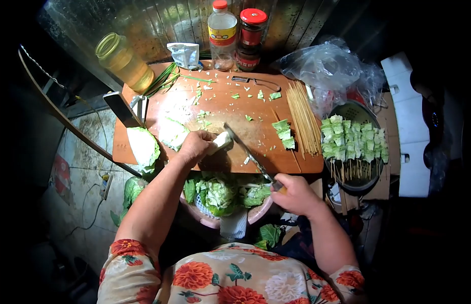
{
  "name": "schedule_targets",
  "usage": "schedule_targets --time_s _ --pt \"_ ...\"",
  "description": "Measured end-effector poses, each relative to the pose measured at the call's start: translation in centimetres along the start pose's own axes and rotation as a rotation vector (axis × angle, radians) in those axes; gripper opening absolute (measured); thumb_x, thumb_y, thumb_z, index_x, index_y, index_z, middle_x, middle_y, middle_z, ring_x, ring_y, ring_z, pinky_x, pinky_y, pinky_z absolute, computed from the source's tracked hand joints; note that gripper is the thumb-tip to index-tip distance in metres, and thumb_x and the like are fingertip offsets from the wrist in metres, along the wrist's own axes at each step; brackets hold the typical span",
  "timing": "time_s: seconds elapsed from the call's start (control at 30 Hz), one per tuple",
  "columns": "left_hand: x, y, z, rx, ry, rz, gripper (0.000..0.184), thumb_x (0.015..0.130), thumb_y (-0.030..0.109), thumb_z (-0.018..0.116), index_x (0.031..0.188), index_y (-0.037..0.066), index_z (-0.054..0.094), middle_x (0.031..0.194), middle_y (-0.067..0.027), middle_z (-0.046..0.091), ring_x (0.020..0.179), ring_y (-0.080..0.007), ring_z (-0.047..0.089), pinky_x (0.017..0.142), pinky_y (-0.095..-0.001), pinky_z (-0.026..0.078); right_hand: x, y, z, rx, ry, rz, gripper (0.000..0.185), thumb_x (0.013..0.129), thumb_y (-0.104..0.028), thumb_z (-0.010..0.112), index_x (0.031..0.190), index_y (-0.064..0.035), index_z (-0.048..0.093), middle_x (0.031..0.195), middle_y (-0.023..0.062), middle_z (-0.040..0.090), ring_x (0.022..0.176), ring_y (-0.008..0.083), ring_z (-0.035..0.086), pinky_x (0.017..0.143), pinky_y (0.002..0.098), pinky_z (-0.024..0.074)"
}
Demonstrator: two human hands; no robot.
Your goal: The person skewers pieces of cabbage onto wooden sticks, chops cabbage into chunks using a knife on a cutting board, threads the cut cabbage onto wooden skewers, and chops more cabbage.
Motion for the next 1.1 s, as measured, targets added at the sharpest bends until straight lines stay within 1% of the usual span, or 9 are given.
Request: schedule_targets --time_s 0.23,0.37,0.5,0.63,0.7,0.73,0.8,1.0,1.1 --pt "0.5 -0.7 0.3 -0.021 0.089 -0.006 0.014 0.073 0.000 0.068 0.086 0.001 0.062 0.072 -0.0054 0.063 0.062 -0.0133 0.060 0.057 -0.0266 0.049 1.9 -0.5 5.4 -0.077 0.046 0.005 0.023 0.077 -0.022 0.057 0.085 -0.0004 0.055 0.074 0.0245 0.061 0.074 0.0431 0.060 0.066 0.0463 0.0477" --pt "0.7 -0.9 0.4 0.013 0.112 0.024 0.009 0.076 0.002 0.066 0.082 0.002 0.059 0.070 -0.0045 0.061 0.062 -0.0134 0.059 0.057 -0.0272 0.048 2.4 -0.7 5.6 -0.089 0.036 -0.003 0.023 0.078 -0.021 0.056 0.085 0.0009 0.054 0.075 0.0254 0.061 0.075 0.0430 0.060 0.067 0.0466 0.0482" --pt "1.2 -1.4 0.2 0.064 0.136 0.040 0.006 0.078 0.004 0.065 0.080 0.003 0.059 0.070 -0.0041 0.061 0.063 -0.0134 0.059 0.058 -0.0279 0.048 2.2 -1.4 5.6 -0.099 0.022 0.066 0.024 0.078 -0.021 0.056 0.085 0.0023 0.053 0.076 0.0262 0.061 0.076 0.0429 0.061 0.069 0.0469 0.0489" --pt "1.1 -1.2 0.3 0.023 0.123 0.030 0.007 0.077 0.004 0.065 0.079 0.003 0.059 0.070 -0.0041 0.061 0.063 -0.0136 0.059 0.058 -0.0279 0.048 2.3 -1.5 5.4 -0.071 0.010 0.078 0.025 0.079 -0.021 0.055 0.085 0.0029 0.053 0.078 0.0267 0.061 0.078 0.0429 0.061 0.071 0.0469 0.0490" --pt "0.7 -0.6 0.4 0.021 0.138 0.008 0.014 0.075 -0.004 0.069 0.079 0.001 0.056 0.072 -0.0055 0.061 0.062 -0.0133 0.059 0.054 -0.0249 0.048 2.5 -1.4 5.2 -0.108 -0.005 0.066 0.026 0.079 -0.021 0.055 0.085 0.0034 0.053 0.079 0.0270 0.062 0.079 0.0429 0.061 0.072 0.0468 0.0488" --pt "0.8 -0.7 0.4 0.022 0.137 0.008 0.014 0.075 -0.004 0.069 0.079 0.001 0.056 0.072 -0.0055 0.061 0.062 -0.0133 0.059 0.054 -0.0249 0.048 2.7 -1.4 5.0 -0.146 -0.020 0.053 0.026 0.079 -0.022 0.055 0.086 0.0038 0.054 0.081 0.0273 0.062 0.080 0.0429 0.061 0.073 0.0467 0.0486" --pt "1.0 -1.2 0.3 0.087 0.162 -0.012 0.010 0.073 0.004 0.069 0.078 0.004 0.059 0.069 -0.0035 0.061 0.062 -0.0134 0.058 0.058 -0.0279 0.049 2.8 -2.2 4.7 -0.150 -0.046 0.092 0.027 0.079 -0.021 0.054 0.086 0.0044 0.054 0.082 0.0276 0.062 0.082 0.0432 0.061 0.074 0.0468 0.0483" --pt "0.3 -0.2 0.3 0.115 0.164 -0.036 0.018 0.066 0.004 0.074 0.077 0.005 0.060 0.069 -0.0033 0.061 0.062 -0.0134 0.058 0.058 -0.0281 0.048 4.3 -2.6 4.8 -0.183 -0.098 0.146 0.028 0.079 -0.021 0.053 0.090 0.0054 0.056 0.084 0.0286 0.062 0.084 0.0442 0.060 0.076 0.0473 0.0475" --pt "0.3 -0.2 0.3 0.130 0.174 -0.018 0.018 0.067 0.005 0.074 0.077 0.004 0.059 0.069 -0.0027 0.061 0.061 -0.0128 0.058 0.058 -0.0277 0.048 5.7 -2.2 5.1 -0.162 -0.115 0.166 0.029 0.079 -0.021 0.052 0.092 0.0044 0.056 0.085 0.0281 0.062 0.085 0.0444 0.060 0.077 0.0469 0.0478"
Point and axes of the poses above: each hand's wrist, its own x-axis towards the middle knuckle, its own z-axis out of the palm, y = z × x, the point moved 2 cm from there along x, towards the middle knuckle
